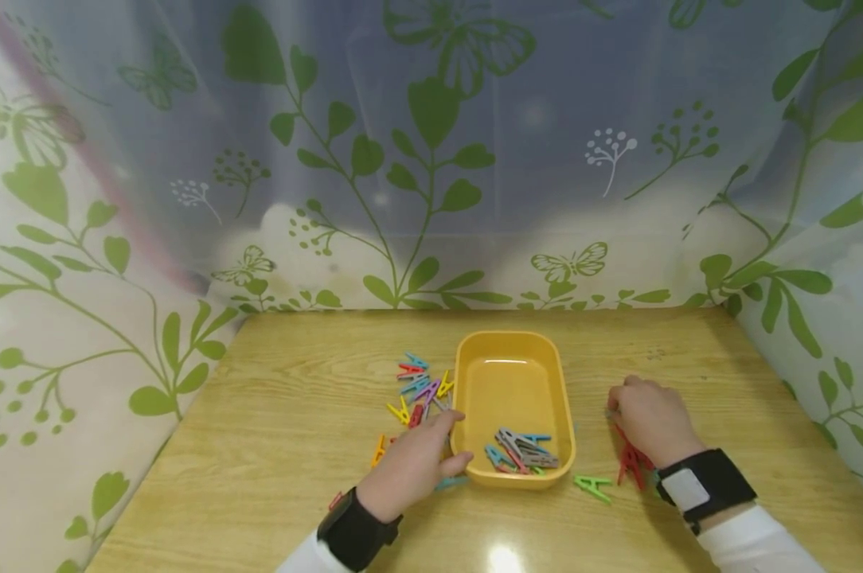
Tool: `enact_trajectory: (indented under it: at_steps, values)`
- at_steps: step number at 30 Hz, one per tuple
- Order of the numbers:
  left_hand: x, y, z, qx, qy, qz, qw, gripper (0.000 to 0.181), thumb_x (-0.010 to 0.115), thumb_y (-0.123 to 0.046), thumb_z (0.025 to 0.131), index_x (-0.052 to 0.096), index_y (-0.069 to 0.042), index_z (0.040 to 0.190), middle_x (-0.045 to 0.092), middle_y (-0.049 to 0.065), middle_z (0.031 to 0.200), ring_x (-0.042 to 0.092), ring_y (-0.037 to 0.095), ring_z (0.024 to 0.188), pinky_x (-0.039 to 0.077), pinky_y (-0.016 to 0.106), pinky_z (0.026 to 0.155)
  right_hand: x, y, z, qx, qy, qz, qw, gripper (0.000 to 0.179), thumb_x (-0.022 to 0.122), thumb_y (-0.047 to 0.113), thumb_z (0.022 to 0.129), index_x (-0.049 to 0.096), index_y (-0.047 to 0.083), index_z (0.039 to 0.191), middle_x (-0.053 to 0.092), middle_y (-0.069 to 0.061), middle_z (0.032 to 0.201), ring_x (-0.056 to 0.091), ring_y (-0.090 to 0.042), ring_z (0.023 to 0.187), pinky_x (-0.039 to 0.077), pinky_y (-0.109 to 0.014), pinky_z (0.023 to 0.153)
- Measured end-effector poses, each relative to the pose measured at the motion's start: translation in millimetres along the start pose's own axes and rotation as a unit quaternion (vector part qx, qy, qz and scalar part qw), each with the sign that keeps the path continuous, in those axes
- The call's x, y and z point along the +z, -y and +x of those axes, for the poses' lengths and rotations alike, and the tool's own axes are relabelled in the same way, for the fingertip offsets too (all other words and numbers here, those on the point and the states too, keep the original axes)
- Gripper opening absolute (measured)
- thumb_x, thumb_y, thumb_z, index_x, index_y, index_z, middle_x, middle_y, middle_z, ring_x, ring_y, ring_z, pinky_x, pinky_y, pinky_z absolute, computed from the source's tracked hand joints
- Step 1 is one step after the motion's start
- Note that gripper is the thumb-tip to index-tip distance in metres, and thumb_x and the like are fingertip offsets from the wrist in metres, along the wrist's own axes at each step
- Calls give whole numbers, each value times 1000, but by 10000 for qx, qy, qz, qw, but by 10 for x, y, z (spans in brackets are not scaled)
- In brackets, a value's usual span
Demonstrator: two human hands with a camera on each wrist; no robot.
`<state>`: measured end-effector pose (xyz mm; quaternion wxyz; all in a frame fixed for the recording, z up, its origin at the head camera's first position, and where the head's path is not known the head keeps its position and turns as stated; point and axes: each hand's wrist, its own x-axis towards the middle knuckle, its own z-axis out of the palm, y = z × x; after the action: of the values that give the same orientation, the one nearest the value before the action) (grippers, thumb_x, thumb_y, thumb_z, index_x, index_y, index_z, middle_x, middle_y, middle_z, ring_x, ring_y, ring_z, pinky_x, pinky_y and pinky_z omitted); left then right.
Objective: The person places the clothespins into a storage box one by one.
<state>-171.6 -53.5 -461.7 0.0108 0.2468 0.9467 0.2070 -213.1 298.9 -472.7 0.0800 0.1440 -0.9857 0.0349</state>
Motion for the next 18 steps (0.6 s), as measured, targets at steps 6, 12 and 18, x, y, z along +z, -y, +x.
enact_trajectory:
  at_steps: [6,12,18]
  values:
    - [-12,-7,-1,-42,43,-73,10000,55,70,-39,99,55,-7,141,70,7,118,66,13,86,55,29,77,15,-12,13,-96,-244,-84,9996,12,85,8,80,74,7,83,62,-8,77,63,-26,65,53,-47,57]
    - [-14,-6,1,-97,104,-154,9998,55,69,-39,99,54,-8,142,70,5,113,62,9,79,53,27,73,-57,21,18,-78,-539,-110,9985,12,83,8,82,72,4,85,61,-8,74,61,-24,61,51,-45,53]
    - [-14,-1,2,-96,115,-180,9997,55,69,-39,99,54,-8,142,68,3,107,56,6,72,50,25,68,-138,84,25,-100,-1144,-82,9933,12,81,7,83,70,1,83,57,-7,69,55,-20,54,48,-40,47]
